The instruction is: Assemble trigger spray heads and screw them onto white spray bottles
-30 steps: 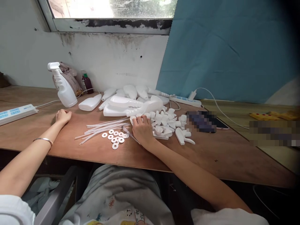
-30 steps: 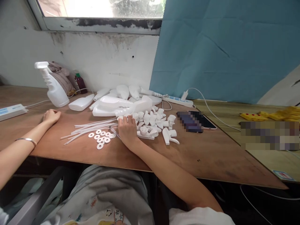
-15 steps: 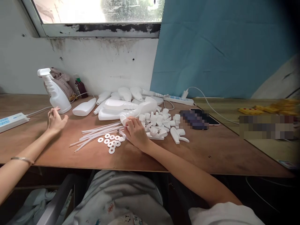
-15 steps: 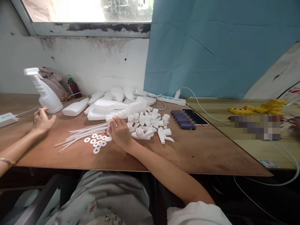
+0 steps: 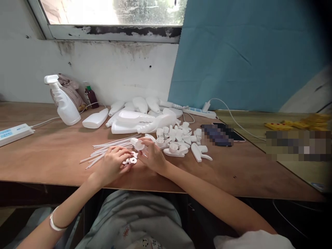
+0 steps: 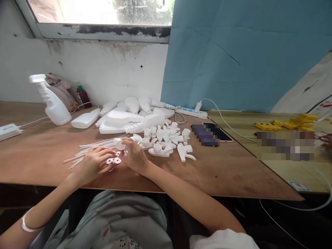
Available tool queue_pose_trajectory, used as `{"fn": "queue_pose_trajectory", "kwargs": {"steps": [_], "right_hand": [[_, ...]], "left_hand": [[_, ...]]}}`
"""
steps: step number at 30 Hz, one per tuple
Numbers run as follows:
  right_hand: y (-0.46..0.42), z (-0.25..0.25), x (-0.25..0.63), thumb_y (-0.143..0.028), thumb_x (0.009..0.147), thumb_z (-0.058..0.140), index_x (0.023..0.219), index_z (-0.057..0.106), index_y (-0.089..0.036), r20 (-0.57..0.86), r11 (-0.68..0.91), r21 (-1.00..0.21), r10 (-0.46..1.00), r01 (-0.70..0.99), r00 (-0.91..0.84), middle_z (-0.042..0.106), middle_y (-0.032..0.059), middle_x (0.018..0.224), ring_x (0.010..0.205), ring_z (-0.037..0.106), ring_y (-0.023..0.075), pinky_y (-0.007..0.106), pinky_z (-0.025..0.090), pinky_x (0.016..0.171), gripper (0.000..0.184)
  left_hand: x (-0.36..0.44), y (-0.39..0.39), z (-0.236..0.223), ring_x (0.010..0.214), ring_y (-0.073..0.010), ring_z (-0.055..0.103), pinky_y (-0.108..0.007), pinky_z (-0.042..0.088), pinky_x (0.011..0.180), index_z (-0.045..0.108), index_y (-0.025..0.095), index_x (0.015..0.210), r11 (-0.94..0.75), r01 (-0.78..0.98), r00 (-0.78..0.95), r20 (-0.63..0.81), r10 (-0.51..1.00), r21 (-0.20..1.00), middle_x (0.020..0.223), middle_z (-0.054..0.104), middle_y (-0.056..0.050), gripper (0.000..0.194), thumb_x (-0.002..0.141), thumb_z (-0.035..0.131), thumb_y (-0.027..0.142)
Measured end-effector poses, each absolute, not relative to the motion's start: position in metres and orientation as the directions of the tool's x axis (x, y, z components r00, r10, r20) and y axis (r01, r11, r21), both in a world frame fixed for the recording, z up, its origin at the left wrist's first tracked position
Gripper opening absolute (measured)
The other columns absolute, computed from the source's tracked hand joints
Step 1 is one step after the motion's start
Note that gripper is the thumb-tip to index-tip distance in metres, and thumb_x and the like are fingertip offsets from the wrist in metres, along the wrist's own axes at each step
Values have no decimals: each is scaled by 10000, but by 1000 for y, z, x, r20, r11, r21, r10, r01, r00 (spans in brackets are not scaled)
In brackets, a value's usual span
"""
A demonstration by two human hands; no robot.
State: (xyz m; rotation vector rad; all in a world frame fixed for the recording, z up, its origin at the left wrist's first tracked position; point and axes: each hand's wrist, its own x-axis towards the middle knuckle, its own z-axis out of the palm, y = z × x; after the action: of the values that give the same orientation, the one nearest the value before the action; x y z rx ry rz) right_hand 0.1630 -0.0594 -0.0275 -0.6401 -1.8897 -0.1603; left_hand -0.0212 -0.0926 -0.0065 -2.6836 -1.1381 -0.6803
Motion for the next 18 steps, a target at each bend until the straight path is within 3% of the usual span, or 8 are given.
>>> {"fn": "queue_pose_trajectory", "kwargs": {"steps": [5,12,18], "right_hand": [[-60,-35,161,-121,741,527,1105,347,-203,872,833,-273,425,481,-242,593,102,1026,939,605,185,329,528,773,414],[-69,-34,161,-161,752,541,1078,353,-212,818,801,-418,537,429,-206,615,104,1044,884,637,172,290,541,690,380],[-75,-34,165,-135,735,550,1096,366,-219,784,801,-480,575,358,-234,612,95,1051,949,617,177,311,534,754,414]], "left_hand": [[-21,-87,-21,916,-216,545,-371,369,811,630,198,935,-696,714,595,463,657,71,977,651,-61,208,810,537,335],[-25,-86,-28,846,-188,560,-340,352,776,603,195,811,-704,704,547,562,620,92,849,664,-38,149,857,464,222],[-29,-97,-21,746,-168,548,-308,365,714,518,181,855,-700,681,408,684,604,213,778,617,-34,52,835,487,143]]}}
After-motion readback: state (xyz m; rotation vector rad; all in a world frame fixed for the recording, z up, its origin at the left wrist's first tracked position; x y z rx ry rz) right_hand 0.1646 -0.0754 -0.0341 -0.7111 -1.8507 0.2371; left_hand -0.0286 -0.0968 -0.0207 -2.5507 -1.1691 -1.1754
